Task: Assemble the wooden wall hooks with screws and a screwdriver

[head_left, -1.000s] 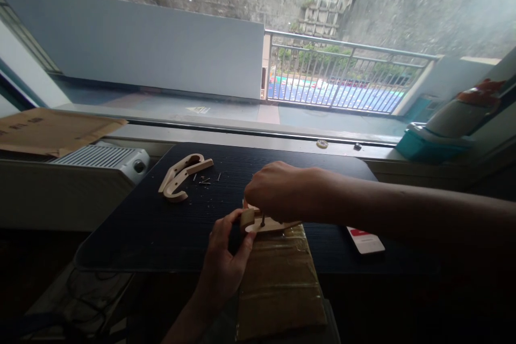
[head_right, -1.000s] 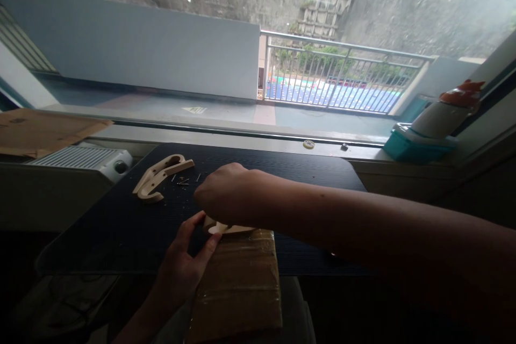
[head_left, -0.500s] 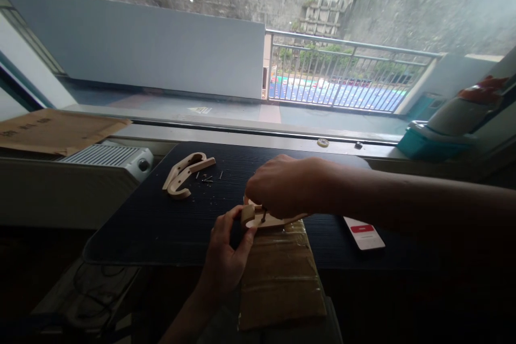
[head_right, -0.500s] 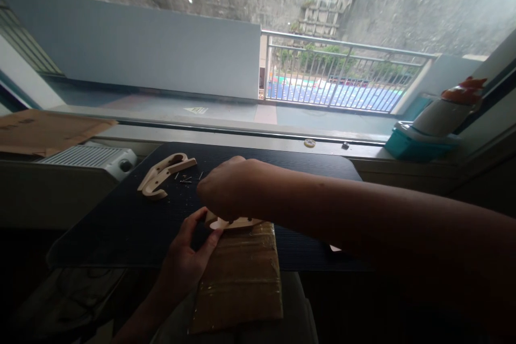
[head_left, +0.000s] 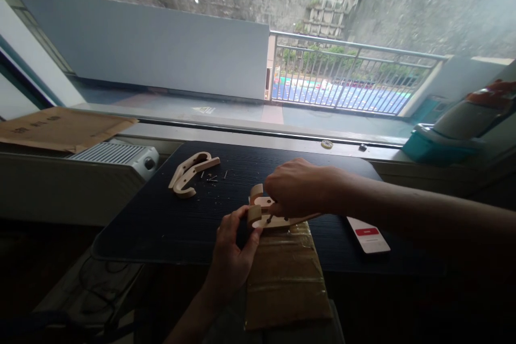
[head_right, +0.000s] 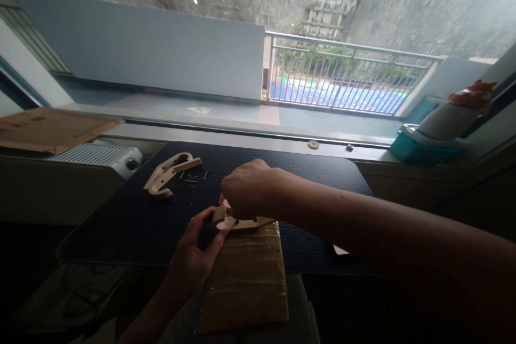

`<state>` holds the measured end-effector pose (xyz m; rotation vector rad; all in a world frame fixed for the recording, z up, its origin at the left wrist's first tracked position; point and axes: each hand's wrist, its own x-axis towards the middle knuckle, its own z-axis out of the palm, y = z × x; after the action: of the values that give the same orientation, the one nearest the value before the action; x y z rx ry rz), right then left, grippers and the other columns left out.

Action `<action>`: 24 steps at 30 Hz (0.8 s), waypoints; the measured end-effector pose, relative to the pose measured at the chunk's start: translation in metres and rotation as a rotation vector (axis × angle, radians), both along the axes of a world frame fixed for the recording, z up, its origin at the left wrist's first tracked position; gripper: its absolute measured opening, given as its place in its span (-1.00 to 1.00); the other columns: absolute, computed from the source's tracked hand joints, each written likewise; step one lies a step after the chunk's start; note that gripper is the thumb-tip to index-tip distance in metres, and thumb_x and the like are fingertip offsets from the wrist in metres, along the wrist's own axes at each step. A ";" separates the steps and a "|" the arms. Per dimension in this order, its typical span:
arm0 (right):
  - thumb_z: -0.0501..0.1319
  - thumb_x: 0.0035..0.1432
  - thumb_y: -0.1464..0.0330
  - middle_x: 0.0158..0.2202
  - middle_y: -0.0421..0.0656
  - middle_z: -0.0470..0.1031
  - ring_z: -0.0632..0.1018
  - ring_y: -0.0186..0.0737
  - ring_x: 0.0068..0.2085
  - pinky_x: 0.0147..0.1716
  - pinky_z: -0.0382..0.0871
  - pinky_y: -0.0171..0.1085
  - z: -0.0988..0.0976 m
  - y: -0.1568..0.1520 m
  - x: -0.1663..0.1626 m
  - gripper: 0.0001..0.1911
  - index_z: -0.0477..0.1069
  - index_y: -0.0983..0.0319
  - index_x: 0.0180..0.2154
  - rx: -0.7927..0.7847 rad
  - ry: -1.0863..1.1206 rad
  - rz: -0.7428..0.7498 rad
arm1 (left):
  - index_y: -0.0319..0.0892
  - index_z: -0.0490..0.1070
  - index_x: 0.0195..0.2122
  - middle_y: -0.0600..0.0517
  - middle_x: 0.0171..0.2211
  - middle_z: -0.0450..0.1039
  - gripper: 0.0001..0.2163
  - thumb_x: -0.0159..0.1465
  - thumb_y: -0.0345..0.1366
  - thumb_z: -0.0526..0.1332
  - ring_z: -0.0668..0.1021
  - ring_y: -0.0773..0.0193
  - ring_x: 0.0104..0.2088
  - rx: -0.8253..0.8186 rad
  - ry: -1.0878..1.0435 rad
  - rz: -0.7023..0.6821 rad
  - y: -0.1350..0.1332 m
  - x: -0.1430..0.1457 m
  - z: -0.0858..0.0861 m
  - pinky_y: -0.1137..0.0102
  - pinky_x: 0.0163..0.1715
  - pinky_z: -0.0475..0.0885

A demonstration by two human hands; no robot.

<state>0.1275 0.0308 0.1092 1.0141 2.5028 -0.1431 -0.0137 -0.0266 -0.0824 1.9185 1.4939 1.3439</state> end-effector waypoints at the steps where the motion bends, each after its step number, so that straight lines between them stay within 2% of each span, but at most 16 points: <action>1: 0.17 0.09 0.29 -0.44 -0.14 0.47 0.43 -0.27 -0.42 -0.47 0.18 -0.30 0.002 -0.001 -0.001 -0.78 0.49 0.26 -0.27 -0.001 -0.009 0.032 | -0.02 0.23 0.00 0.02 -0.11 0.38 -0.69 0.22 -0.28 0.17 0.44 0.18 -0.10 -0.001 0.002 0.003 0.000 0.000 0.000 0.26 -0.08 0.30; 5: 0.21 0.03 0.48 -0.42 -0.17 0.48 0.43 -0.32 -0.42 -0.51 0.13 -0.33 0.005 -0.006 -0.006 -0.81 0.46 0.29 -0.24 0.011 -0.004 0.161 | -0.02 0.23 0.00 0.03 -0.12 0.38 -0.69 0.22 -0.27 0.17 0.45 0.18 -0.10 -0.025 0.004 0.011 -0.001 0.000 0.001 0.27 -0.08 0.31; 10: 0.21 0.01 0.54 -0.40 -0.17 0.48 0.44 -0.31 -0.40 -0.53 0.10 -0.33 -0.002 -0.004 -0.004 -0.87 0.45 0.30 -0.33 0.029 0.025 0.210 | -0.01 0.23 -0.01 0.04 -0.11 0.37 -0.69 0.21 -0.26 0.18 0.44 0.20 -0.09 -0.062 -0.024 0.017 -0.001 0.000 0.000 0.30 -0.07 0.31; 14: 0.15 0.08 0.47 -0.52 -0.17 0.44 0.41 -0.32 -0.49 -0.56 0.08 -0.33 -0.007 -0.001 0.001 -0.90 0.45 0.29 -0.39 0.038 0.021 0.095 | -0.01 0.24 -0.01 0.04 -0.11 0.37 -0.69 0.21 -0.26 0.18 0.43 0.21 -0.09 -0.066 -0.053 -0.007 -0.001 0.001 0.000 0.30 -0.08 0.31; 17: 0.13 0.12 0.42 -0.48 -0.14 0.46 0.43 -0.30 -0.46 -0.53 0.12 -0.32 -0.007 -0.002 -0.003 -0.86 0.46 0.29 -0.34 0.057 -0.011 0.052 | -0.02 0.23 -0.01 0.03 -0.11 0.37 -0.69 0.21 -0.28 0.18 0.43 0.20 -0.10 -0.055 -0.043 -0.008 0.000 0.001 0.000 0.29 -0.08 0.31; 20: 0.16 0.12 0.39 -0.39 -0.15 0.49 0.46 -0.25 -0.39 -0.49 0.16 -0.30 -0.001 -0.005 -0.011 -0.84 0.46 0.25 -0.24 0.083 -0.049 0.064 | -0.02 0.22 0.00 0.02 -0.11 0.37 -0.69 0.22 -0.28 0.17 0.43 0.19 -0.09 -0.040 -0.025 -0.001 -0.001 0.001 0.000 0.26 -0.07 0.30; 24: 0.24 0.04 0.43 -0.46 -0.18 0.45 0.42 -0.29 -0.45 -0.52 0.17 -0.29 0.008 -0.011 -0.013 -0.85 0.45 0.27 -0.27 0.064 -0.067 0.160 | -0.03 0.22 0.00 0.00 -0.10 0.37 -0.69 0.23 -0.27 0.16 0.43 0.17 -0.08 -0.054 -0.024 0.000 -0.003 0.000 0.001 0.24 -0.06 0.30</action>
<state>0.1140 0.0197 0.1176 0.8246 2.5285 0.0194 -0.0133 -0.0301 -0.0811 1.8627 1.5029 1.3085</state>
